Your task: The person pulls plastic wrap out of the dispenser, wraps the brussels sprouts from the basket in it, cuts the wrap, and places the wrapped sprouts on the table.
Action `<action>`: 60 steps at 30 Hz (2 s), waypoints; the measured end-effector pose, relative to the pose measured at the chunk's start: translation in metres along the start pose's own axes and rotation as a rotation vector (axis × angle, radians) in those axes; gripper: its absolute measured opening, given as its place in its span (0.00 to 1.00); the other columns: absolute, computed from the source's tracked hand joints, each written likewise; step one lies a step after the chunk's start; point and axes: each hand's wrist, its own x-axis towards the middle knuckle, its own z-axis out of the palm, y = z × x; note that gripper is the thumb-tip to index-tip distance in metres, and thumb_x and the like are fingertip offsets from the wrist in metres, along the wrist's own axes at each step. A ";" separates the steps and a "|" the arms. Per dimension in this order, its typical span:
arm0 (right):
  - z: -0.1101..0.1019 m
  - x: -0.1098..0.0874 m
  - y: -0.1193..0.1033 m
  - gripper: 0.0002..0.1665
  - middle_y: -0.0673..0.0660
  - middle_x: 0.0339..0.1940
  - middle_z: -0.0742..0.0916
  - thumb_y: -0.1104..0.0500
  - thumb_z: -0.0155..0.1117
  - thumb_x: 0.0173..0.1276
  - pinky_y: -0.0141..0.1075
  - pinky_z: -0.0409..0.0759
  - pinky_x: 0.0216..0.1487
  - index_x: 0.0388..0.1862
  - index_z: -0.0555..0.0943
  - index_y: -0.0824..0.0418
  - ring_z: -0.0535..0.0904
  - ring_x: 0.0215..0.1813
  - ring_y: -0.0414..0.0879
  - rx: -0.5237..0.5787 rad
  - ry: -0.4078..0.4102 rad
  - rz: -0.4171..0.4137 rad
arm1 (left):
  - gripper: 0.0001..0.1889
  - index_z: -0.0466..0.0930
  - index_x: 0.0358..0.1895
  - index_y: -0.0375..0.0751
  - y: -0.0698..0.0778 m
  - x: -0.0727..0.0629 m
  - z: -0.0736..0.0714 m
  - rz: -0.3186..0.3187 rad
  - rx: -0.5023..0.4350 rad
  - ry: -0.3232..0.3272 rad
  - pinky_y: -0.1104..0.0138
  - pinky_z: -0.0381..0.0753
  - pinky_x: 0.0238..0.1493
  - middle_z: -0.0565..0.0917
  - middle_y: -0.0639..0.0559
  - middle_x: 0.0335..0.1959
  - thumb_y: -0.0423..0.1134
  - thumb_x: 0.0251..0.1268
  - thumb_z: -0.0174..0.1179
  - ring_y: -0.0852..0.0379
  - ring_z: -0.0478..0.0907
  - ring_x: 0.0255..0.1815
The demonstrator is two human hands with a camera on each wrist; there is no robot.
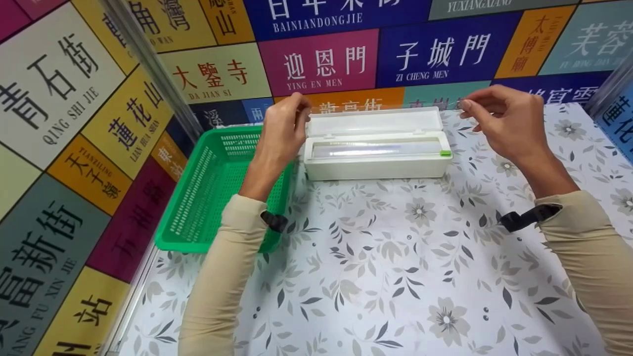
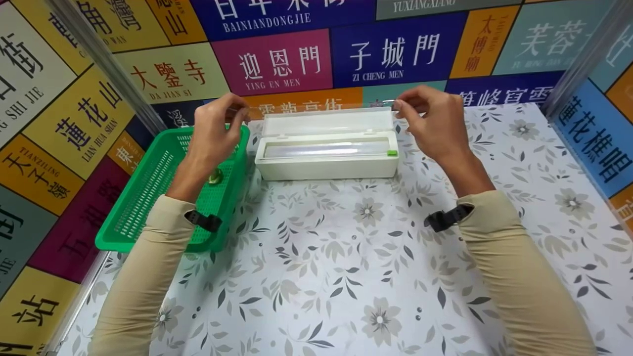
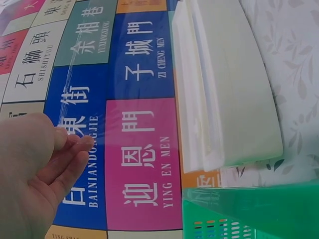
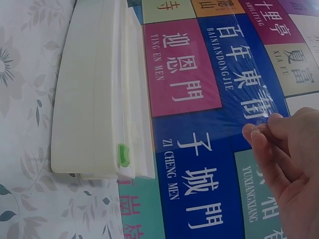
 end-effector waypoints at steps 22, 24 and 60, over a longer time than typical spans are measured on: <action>0.003 0.001 -0.014 0.11 0.60 0.41 0.95 0.60 0.72 0.77 0.17 0.80 0.33 0.49 0.92 0.66 0.87 0.37 0.24 0.041 0.160 0.014 | 0.10 0.85 0.56 0.38 0.011 0.003 -0.012 -0.006 0.059 0.011 0.68 0.87 0.63 0.90 0.44 0.52 0.37 0.85 0.57 0.53 0.87 0.53; 0.002 0.002 -0.017 0.11 0.57 0.40 0.95 0.61 0.72 0.76 0.17 0.81 0.32 0.49 0.92 0.68 0.88 0.37 0.25 0.059 0.167 0.008 | 0.10 0.85 0.56 0.38 0.012 0.003 -0.014 -0.005 0.057 0.015 0.68 0.87 0.63 0.90 0.44 0.52 0.37 0.85 0.57 0.53 0.87 0.53; -0.021 -0.001 -0.055 0.12 0.54 0.47 0.96 0.59 0.72 0.77 0.16 0.81 0.38 0.52 0.91 0.66 0.88 0.41 0.25 0.091 0.232 0.010 | 0.11 0.86 0.55 0.37 0.034 0.005 -0.032 0.087 0.051 0.160 0.67 0.87 0.56 0.90 0.43 0.52 0.34 0.86 0.54 0.53 0.88 0.52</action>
